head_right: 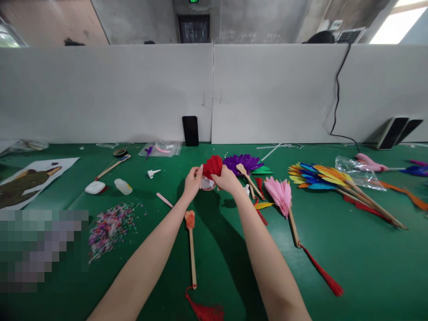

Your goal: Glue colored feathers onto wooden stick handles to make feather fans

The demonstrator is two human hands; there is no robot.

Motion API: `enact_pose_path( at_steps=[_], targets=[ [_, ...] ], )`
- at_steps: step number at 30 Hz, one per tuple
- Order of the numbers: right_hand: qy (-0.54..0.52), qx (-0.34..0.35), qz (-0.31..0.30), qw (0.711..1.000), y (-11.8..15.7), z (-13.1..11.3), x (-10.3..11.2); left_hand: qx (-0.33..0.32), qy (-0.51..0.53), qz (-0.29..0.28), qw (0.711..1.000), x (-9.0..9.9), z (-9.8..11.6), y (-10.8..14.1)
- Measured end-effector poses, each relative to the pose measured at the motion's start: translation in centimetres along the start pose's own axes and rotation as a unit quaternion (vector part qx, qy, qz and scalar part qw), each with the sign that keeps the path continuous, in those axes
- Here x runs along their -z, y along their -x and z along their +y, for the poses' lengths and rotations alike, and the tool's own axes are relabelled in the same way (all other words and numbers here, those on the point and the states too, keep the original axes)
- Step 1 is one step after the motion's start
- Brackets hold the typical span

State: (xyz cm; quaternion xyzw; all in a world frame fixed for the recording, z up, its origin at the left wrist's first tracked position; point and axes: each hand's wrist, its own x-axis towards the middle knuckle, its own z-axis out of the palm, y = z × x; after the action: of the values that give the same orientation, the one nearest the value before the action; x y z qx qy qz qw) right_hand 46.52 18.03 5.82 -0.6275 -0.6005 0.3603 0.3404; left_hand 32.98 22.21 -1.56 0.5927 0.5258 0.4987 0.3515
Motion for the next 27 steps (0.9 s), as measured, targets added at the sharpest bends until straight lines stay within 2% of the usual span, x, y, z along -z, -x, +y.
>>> enact_pose_path(
  at_steps=[6,11,15,22,27],
  targets=[
    [0.006,-0.016,-0.020,1.000,0.7,-1.1,0.6,-0.030,0.016,0.002,0.999,0.0,0.4,0.1],
    [0.019,-0.033,-0.006,0.999,1.0,-1.6,1.2,-0.032,0.025,0.000,0.999,-0.1,0.2,-0.3],
    [0.014,-0.033,0.000,0.999,0.9,-1.4,1.7,-0.017,0.027,0.009,0.999,-0.3,0.0,-0.4],
    [-0.019,-0.029,0.018,0.999,0.7,-0.7,2.1,-0.026,0.035,-0.039,0.998,-0.5,0.2,-0.3],
    [-0.044,-0.023,0.046,0.998,0.3,0.3,2.6,-0.027,0.036,-0.034,0.998,-0.2,0.0,-0.4]
  ],
)
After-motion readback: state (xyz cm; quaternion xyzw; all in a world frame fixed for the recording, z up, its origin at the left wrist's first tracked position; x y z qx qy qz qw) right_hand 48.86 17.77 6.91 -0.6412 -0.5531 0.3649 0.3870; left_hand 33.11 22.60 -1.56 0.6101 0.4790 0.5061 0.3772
